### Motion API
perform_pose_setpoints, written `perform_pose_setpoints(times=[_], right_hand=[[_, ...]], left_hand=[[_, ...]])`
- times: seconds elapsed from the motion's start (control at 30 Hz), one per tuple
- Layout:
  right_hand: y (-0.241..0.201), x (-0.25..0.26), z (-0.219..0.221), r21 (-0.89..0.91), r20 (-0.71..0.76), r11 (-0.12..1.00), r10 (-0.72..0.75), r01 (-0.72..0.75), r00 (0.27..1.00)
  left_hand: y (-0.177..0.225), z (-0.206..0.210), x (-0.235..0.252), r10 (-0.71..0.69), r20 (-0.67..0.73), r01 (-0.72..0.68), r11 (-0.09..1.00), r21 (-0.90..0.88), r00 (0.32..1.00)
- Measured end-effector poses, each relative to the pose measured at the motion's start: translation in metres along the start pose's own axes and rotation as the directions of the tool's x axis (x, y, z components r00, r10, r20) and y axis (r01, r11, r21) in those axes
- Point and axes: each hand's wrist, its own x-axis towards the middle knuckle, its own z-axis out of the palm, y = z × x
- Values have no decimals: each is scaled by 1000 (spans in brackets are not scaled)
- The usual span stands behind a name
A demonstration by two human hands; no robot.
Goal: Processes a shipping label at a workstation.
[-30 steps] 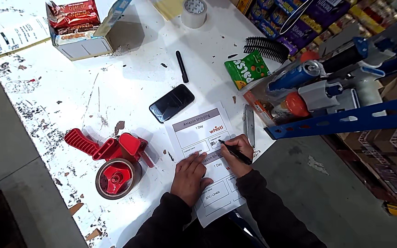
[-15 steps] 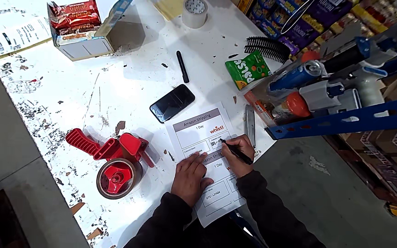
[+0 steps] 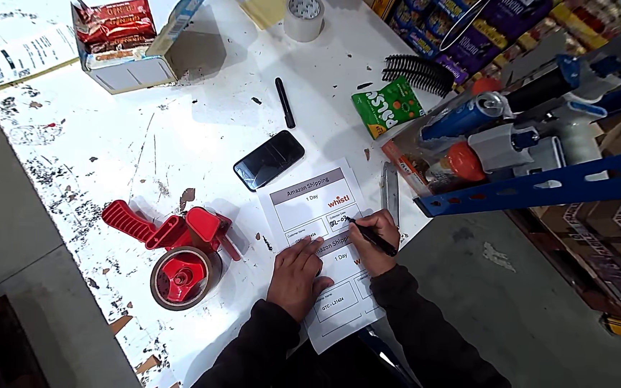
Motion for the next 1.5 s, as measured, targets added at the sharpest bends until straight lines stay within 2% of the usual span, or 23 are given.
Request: perform_pose_setpoints(times=[0.1,0.17,0.3,0.6,1.0,1.07,1.13,1.2,1.37,1.5], right_hand=[[0,0,-1,121,-88,992,32,-21,996],[2,2,-6,169,-84,985,48,-33,995],[7,4,-14,106,-8,994,16,-15,1000],[7,6,-14,46,47,999,4,-6,999],[15,12,-12,-45,26,997,-56,57,998],[12,9,-12,7,-25,1000,-29,29,999],[7,6,-13,163,-68,986,30,-18,997],[5,6,-12,229,-68,972,61,-44,996],[4,8,-12,116,-47,992,48,-42,998],[5,8,-10,97,-58,995,45,-39,997]], left_hand=[[0,0,0,0,1,0,1000,5,1000],[0,1,0,-1,-4,1,1000,7,1000],[-1,1,-1,-2,-1,2,1000,-10,1000],[-1,2,0,0,-3,0,1000,0,1000],[-1,1,0,-6,5,6,1000,-3,1000],[-1,0,0,-8,7,8,1000,0,1000],[0,0,1,-5,-1,5,1000,3,1000],[0,-1,1,-7,-1,7,1000,2,1000],[-1,1,1,2,-14,-2,1000,-6,1000],[0,0,0,2,-9,-2,1000,-6,1000]])
